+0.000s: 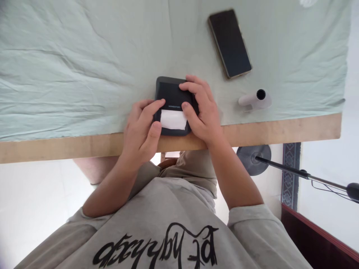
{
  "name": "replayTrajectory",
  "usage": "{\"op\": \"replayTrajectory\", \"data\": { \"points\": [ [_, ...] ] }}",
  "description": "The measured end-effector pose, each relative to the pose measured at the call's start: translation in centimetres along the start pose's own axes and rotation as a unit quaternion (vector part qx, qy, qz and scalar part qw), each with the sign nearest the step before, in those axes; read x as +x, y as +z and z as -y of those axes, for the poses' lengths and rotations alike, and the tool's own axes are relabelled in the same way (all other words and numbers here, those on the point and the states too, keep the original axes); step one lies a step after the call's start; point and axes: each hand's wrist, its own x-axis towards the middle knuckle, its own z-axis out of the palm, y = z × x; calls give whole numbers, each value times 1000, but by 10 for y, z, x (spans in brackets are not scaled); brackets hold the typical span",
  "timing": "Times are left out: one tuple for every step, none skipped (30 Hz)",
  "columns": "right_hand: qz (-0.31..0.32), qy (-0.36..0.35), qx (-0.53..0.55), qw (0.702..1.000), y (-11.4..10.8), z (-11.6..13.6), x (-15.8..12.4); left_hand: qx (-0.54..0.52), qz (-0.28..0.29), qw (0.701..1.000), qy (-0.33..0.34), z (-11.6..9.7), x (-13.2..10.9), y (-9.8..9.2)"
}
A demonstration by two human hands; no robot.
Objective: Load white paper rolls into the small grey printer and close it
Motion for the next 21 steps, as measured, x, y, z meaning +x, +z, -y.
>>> {"op": "replayTrajectory", "data": {
  "points": [
    [1, 1, -3, 1000, 0, 0, 0, 4, 1, 1000, 2, 0, 0, 0],
    [3, 3, -8, 1000, -1, 0, 0, 11, -1, 1000, 6, 0, 0, 1],
    [4, 3, -11, 1000, -1, 0, 0, 20, -3, 1000, 11, 1, -1, 2],
    [3, 3, -12, 1000, -1, 0, -1, 29, -6, 999, 15, 1, -1, 2],
    [2, 2, -10, 1000, -1, 0, -1, 37, -8, 999, 16, 2, -1, 3],
    [1, 2, -7, 1000, -1, 0, -1, 42, -9, 999, 16, 3, -2, 4],
    [-1, 1, -3, 1000, -1, 0, 0, 44, -10, 999, 15, 4, -2, 5],
    [-1, 0, -1, 1000, -1, 0, 0, 43, -9, 999, 13, 6, -2, 6],
    [1, 1, -1, 1000, -1, 0, 0, 42, -8, 999, 10, 7, -2, 7],
    [3, 3, -4, 1000, -1, 0, 0, 40, -8, 999, 8, 8, -3, 8],
    [3, 5, -8, 1000, -1, 0, 0, 41, -7, 999, 7, 10, -3, 9],
    [3, 7, -11, 1000, -1, 0, 0, 43, -6, 999, 5, 11, -3, 10],
    [3, 8, -14, 1000, -1, 0, 0, 47, -5, 999, 3, 12, -4, 11],
    [2, 8, -16, 1000, -1, 0, 0, 51, -6, 999, 1, 12, -4, 11],
    [1, 8, -16, 1000, -1, 0, 0, 55, -8, 998, 0, 12, -4, 12],
    [1, 7, -14, 1000, 0, -1, -1, 58, -9, 998, -2, 13, -5, 12],
    [0, 6, -12, 1000, 0, -1, -1, 61, -9, 998, -4, 13, -5, 12],
    [0, 6, -10, 1000, 0, -1, -1, 63, -8, 998, -7, 12, -5, 12],
    [-1, 5, -8, 1000, 0, -1, 0, 64, -6, 998, -9, 12, -4, 12],
    [-3, 4, -5, 1000, 0, -2, 0, 64, -4, 998, -11, 12, -4, 12],
    [-5, 3, -2, 1000, 0, -2, 0, 65, 0, 998, -14, 11, -4, 12]
  ]
}}
